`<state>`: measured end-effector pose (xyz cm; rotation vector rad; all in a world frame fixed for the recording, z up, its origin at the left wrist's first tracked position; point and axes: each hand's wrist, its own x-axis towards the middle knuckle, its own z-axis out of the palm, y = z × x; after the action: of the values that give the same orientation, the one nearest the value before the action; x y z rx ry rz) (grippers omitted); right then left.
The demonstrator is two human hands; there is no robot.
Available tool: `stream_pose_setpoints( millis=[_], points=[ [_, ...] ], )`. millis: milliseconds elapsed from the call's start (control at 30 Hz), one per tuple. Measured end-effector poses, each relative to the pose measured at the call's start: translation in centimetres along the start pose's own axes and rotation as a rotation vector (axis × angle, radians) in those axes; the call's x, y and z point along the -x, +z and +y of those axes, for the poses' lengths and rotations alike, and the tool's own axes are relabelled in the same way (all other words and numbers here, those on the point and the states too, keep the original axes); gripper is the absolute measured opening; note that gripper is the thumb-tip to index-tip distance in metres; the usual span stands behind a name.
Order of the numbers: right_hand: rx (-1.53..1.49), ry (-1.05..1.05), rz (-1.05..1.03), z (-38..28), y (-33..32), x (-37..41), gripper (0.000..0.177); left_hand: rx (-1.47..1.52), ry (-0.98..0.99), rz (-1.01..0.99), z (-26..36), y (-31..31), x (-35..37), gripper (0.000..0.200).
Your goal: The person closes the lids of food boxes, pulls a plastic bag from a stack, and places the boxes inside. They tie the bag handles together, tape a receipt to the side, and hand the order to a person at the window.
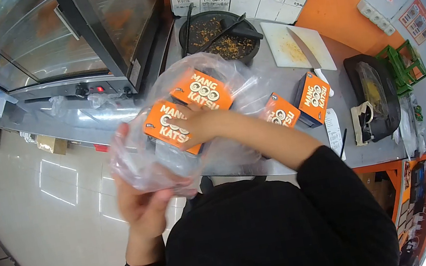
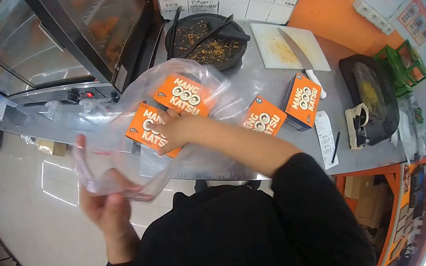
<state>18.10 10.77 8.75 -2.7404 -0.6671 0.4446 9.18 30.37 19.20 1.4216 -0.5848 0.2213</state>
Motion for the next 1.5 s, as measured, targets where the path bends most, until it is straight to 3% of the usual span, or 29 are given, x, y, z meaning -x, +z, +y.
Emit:
stream_pose_setpoints(
  millis=[67, 100, 133, 167, 233, 333, 433, 567, 633, 800, 900, 967, 1033, 1133, 1200, 1267, 1367, 1500],
  points=[
    [-0.338, -0.36, 0.011, 1.8, -5.2, 5.2, 0.054, 0.145, 0.017, 0.087, 1.5, 0.7, -0.9, 0.054],
    [-0.484, -0.429, 0.033, 1.7, -9.7, 9.1, 0.035, 0.277, -0.001, 0.138, 1.9, 1.1, -1.2, 0.053],
    [-0.727, -0.459, 0.071, 3.0, -12.7, 12.5, 0.022, 0.237, 0.014, 0.158, 1.6, 1.3, -1.4, 0.052],
    [-0.698, -0.207, 0.134, 5.6, -13.9, 15.9, 0.015, 0.195, 0.031, 0.178, 1.1, 1.4, -1.5, 0.052],
    [0.055, 0.309, -0.263, 8.9, -13.6, 17.4, 0.038, 0.179, 0.024, 0.203, 0.0, 1.2, -1.5, 0.057],
    [0.633, 0.077, -0.171, 12.3, -4.9, 19.5, 0.074, 0.34, -0.044, 0.282, 0.4, 2.6, -1.8, 0.073],
    [0.618, -0.18, -0.221, 14.0, -1.3, 17.6, 0.099, 0.391, -0.028, 0.31, 0.3, 1.7, -1.1, 0.082],
    [0.458, -0.171, -0.192, 13.1, -2.4, 16.4, 0.099, 0.305, 0.008, 0.284, 0.9, 0.7, -0.9, 0.082],
    [0.322, -0.064, -0.19, 10.9, -4.9, 16.9, 0.1, 0.303, -0.021, 0.289, 1.1, 0.4, -0.6, 0.084],
    [0.04, -0.026, -0.052, 6.5, -13.5, 17.8, 0.099, 0.374, -0.09, 0.247, 0.7, -0.7, 1.0, 0.084],
    [-0.084, -0.114, 0.044, 1.8, -17.9, 15.5, 0.106, 0.464, -0.179, 0.133, 0.9, -1.9, 1.7, 0.08],
    [-0.18, -0.271, 0.068, -2.0, -18.9, 12.3, 0.107, 0.404, -0.104, 0.201, 0.3, -1.7, 1.8, 0.082],
    [-0.45, -0.419, 0.127, -4.4, -15.9, 8.3, 0.106, 0.393, -0.055, 0.282, 0.2, -1.2, 1.5, 0.081],
    [-0.966, -0.391, 0.037, -8.2, -8.5, 2.7, 0.107, 0.329, -0.007, 0.286, -0.8, -3.1, 1.3, 0.067],
    [-1.126, -0.351, 0.009, -9.0, -6.2, 0.5, 0.105, 0.286, -0.001, 0.29, -1.8, -4.9, 1.4, 0.056],
    [-0.551, -0.477, 0.282, -5.8, -3.4, -2.2, 0.102, 0.297, -0.006, 0.314, -2.6, -5.7, 1.4, 0.05],
    [-0.037, -0.176, 0.152, -4.4, -4.2, -1.5, 0.097, 0.452, -0.035, 0.325, -4.0, -6.2, 1.7, 0.042],
    [0.092, 0.018, -0.015, -2.4, -4.9, 1.0, 0.1, 0.427, -0.054, 0.336, -4.0, -4.3, 0.8, 0.033]
  ],
)
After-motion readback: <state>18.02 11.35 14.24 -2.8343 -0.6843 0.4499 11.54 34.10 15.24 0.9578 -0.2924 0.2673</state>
